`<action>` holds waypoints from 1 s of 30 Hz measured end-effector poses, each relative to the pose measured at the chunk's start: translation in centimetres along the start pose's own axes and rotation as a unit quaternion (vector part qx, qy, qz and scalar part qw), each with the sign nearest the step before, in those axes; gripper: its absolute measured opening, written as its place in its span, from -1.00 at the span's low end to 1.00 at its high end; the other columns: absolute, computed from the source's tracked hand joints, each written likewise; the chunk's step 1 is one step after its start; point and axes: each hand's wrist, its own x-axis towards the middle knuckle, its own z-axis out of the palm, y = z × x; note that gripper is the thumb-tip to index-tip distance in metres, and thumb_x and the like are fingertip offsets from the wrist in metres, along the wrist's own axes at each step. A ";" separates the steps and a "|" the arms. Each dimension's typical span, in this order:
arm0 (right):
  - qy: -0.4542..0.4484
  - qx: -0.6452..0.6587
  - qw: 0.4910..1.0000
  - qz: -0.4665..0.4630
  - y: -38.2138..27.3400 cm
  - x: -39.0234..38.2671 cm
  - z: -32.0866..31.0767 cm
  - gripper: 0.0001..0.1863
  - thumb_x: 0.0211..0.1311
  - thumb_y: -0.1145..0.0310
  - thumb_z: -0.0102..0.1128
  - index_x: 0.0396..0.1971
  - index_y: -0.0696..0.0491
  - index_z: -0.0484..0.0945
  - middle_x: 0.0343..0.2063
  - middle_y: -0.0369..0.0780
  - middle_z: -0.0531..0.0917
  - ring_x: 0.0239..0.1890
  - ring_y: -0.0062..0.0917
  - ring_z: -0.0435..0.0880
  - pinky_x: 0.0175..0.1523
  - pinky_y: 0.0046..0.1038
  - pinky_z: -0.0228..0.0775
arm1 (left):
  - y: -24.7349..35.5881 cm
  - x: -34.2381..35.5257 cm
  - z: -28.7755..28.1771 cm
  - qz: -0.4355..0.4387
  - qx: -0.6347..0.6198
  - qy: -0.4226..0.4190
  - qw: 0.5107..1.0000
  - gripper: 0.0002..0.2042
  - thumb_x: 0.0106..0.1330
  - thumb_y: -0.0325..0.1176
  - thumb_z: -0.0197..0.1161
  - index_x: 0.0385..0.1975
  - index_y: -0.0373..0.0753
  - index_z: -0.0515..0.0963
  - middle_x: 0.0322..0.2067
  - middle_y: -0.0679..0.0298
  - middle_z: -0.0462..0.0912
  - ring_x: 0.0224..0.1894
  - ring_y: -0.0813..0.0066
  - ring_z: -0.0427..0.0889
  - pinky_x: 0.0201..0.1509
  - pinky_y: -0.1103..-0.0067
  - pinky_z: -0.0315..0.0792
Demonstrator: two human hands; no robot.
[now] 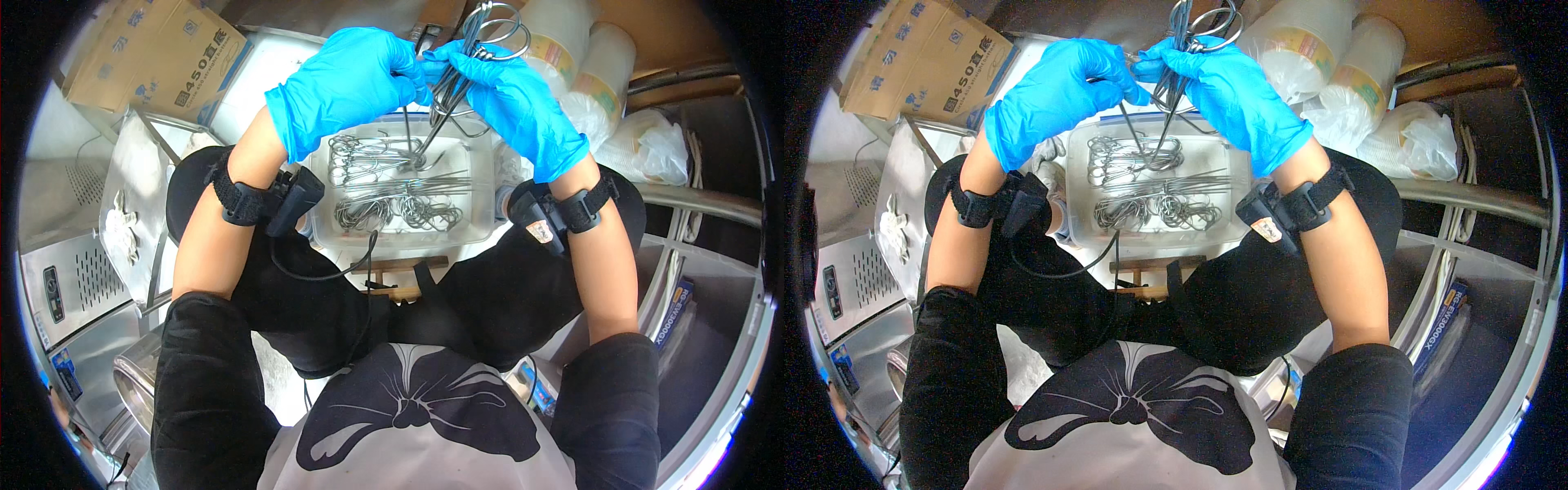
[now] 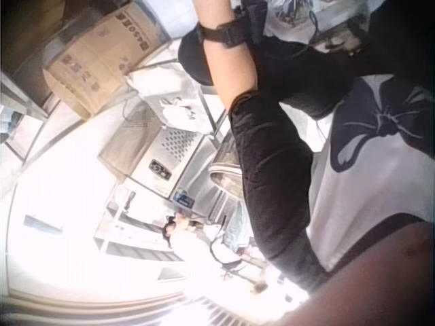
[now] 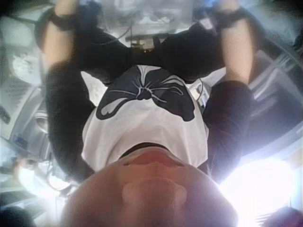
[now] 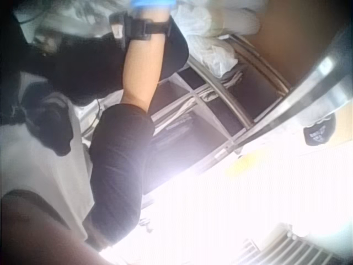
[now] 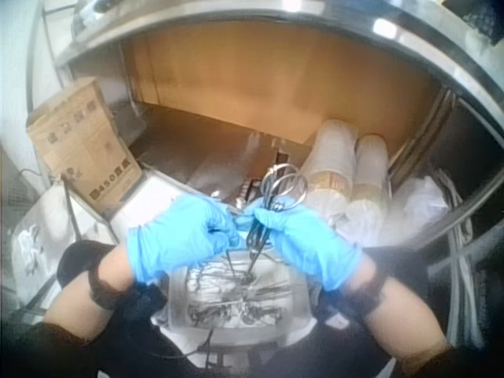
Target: The person organizes metal surgical scissors and clamps by hand, picking them up from a pile on a counter and placing them into a plastic container on the floor.
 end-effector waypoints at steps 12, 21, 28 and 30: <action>0.013 -0.059 0.997 -0.049 -0.6 -0.1 -1.1 -0.70 0.26 0.31 -0.07 -0.16 0.20 0.48 -0.19 -0.17 0.58 -0.10 -0.50 0.53 0.08 -0.51 0.29 | -0.3 -0.2 0.0 0.113 0.016 0.153 0.982 -0.79 0.03 -0.57 0.10 -0.36 -0.20 0.60 -0.54 0.21 0.53 -0.52 0.42 0.47 -0.39 0.55 0.36; 0.078 -0.279 0.950 -0.120 -0.4 -0.1 -2.7 -0.78 0.16 0.31 0.11 -0.26 0.08 0.60 -0.40 -0.31 0.64 -0.31 -0.66 0.53 -0.14 -0.60 0.33 | -0.3 0.4 -0.9 0.182 0.132 0.180 0.958 -0.89 0.05 -0.44 0.23 -0.40 -0.17 0.59 -0.55 0.22 0.51 -0.47 0.27 0.49 -0.36 0.49 0.36; 0.146 -0.360 0.920 -0.046 -0.5 -0.1 -3.6 -0.74 0.18 0.28 0.06 -0.23 0.10 0.58 -0.30 -0.29 0.64 -0.15 -0.65 0.50 0.06 -0.54 0.21 | 0.0 0.0 -2.7 0.182 0.183 0.203 0.945 -0.93 0.05 -0.42 0.23 -0.46 -0.21 0.57 -0.52 0.22 0.51 -0.43 0.24 0.49 -0.34 0.49 0.36; 0.184 -0.361 0.913 -0.053 -0.5 -0.3 -4.4 -0.76 0.18 0.28 0.06 -0.29 0.11 0.59 -0.33 -0.29 0.64 -0.19 -0.63 0.51 0.03 -0.54 0.23 | -0.3 0.0 -3.1 0.167 0.173 0.205 0.949 -0.93 0.06 -0.44 0.22 -0.45 -0.24 0.56 -0.49 0.21 0.52 -0.41 0.27 0.50 -0.30 0.52 0.37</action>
